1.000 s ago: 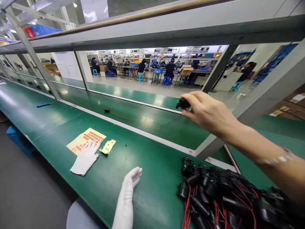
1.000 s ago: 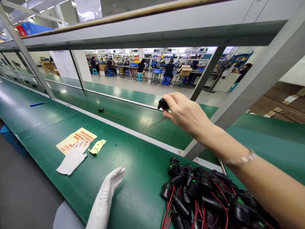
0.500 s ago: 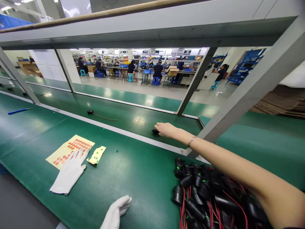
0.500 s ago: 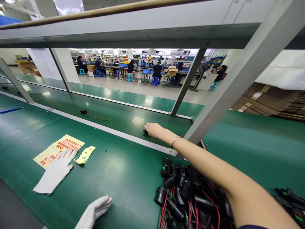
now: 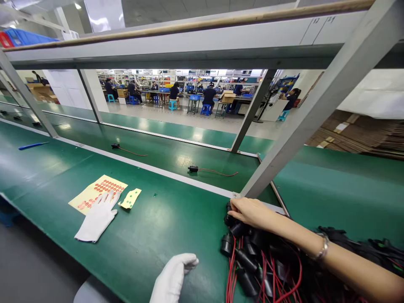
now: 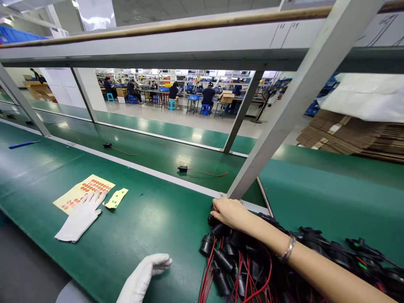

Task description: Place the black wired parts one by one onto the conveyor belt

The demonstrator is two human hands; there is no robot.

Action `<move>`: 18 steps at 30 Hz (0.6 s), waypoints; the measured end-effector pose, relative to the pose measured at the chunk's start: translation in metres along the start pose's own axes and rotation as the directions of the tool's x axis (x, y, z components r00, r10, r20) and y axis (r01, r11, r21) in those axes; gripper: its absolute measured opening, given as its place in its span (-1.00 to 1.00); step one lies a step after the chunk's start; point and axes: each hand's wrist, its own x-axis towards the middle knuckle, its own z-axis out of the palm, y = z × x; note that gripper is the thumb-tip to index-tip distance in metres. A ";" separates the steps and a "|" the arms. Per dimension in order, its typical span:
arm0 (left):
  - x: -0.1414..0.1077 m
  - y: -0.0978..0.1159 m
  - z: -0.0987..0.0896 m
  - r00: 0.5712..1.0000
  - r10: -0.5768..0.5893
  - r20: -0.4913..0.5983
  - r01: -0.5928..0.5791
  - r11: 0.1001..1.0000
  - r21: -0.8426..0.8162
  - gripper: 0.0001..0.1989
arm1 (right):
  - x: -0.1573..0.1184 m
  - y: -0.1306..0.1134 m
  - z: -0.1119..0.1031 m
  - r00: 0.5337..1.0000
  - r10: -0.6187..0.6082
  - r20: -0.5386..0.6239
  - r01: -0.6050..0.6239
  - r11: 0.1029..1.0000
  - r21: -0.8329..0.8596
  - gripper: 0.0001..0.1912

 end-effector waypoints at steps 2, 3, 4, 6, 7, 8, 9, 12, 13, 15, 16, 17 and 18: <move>0.003 0.005 0.002 1.000 -0.002 0.019 0.001 1.000 0.031 -0.59 | 0.004 -0.001 0.000 1.000 -0.028 -0.004 0.028 0.999 0.031 -0.81; 0.005 0.008 0.003 1.000 -0.003 0.023 0.002 0.999 0.040 -0.59 | 0.005 -0.001 -0.001 0.999 -0.046 -0.018 0.047 0.998 0.047 -0.82; 0.008 0.010 0.004 1.000 -0.001 0.023 0.000 0.999 0.046 -0.60 | 0.005 -0.001 -0.004 0.997 -0.065 -0.038 0.068 0.996 0.066 -0.83; 0.013 0.015 0.005 1.000 0.009 0.016 -0.010 0.998 0.056 -0.60 | 0.001 -0.001 -0.015 0.989 -0.110 -0.100 0.121 0.986 0.111 -0.84; 0.016 0.018 0.005 1.000 0.016 0.010 -0.016 0.998 0.060 -0.60 | -0.003 -0.001 -0.023 0.981 -0.138 -0.138 0.157 0.978 0.139 -0.82; 0.018 0.022 0.006 1.000 0.031 -0.003 -0.030 0.997 0.068 -0.60 | -0.008 -0.003 -0.031 0.970 -0.171 -0.175 0.201 0.965 0.170 -0.80; 0.021 0.027 0.007 0.998 0.055 -0.019 -0.053 0.995 0.088 -0.59 | -0.014 -0.005 -0.041 0.956 -0.207 -0.209 0.249 0.948 0.201 -0.77; 0.025 0.049 0.013 0.987 0.163 0.003 -0.161 0.972 0.169 -0.58 | -0.037 -0.021 -0.070 0.903 -0.341 -0.263 0.413 0.860 0.301 -0.74; 0.025 0.056 0.015 0.980 0.193 0.055 -0.200 0.964 0.175 -0.58 | -0.045 -0.028 -0.077 0.881 -0.392 -0.266 0.467 0.812 0.350 -0.75; 0.023 0.070 0.021 0.953 0.200 0.229 -0.231 0.966 0.118 -0.56 | -0.057 -0.045 -0.088 0.833 -0.483 -0.272 0.553 0.703 0.447 -0.79; 0.022 0.074 0.023 0.927 0.182 0.327 -0.214 0.975 0.065 -0.53 | -0.062 -0.053 -0.091 0.811 -0.515 -0.278 0.581 0.654 0.484 -0.81; 0.020 0.077 0.024 0.897 0.156 0.413 -0.178 0.984 0.015 -0.47 | -0.065 -0.061 -0.092 0.796 -0.535 -0.283 0.597 0.620 0.508 -0.83; 0.018 0.078 0.024 0.870 0.129 0.475 -0.133 0.991 -0.026 -0.42 | -0.068 -0.067 -0.091 0.785 -0.546 -0.292 0.610 0.600 0.518 -0.85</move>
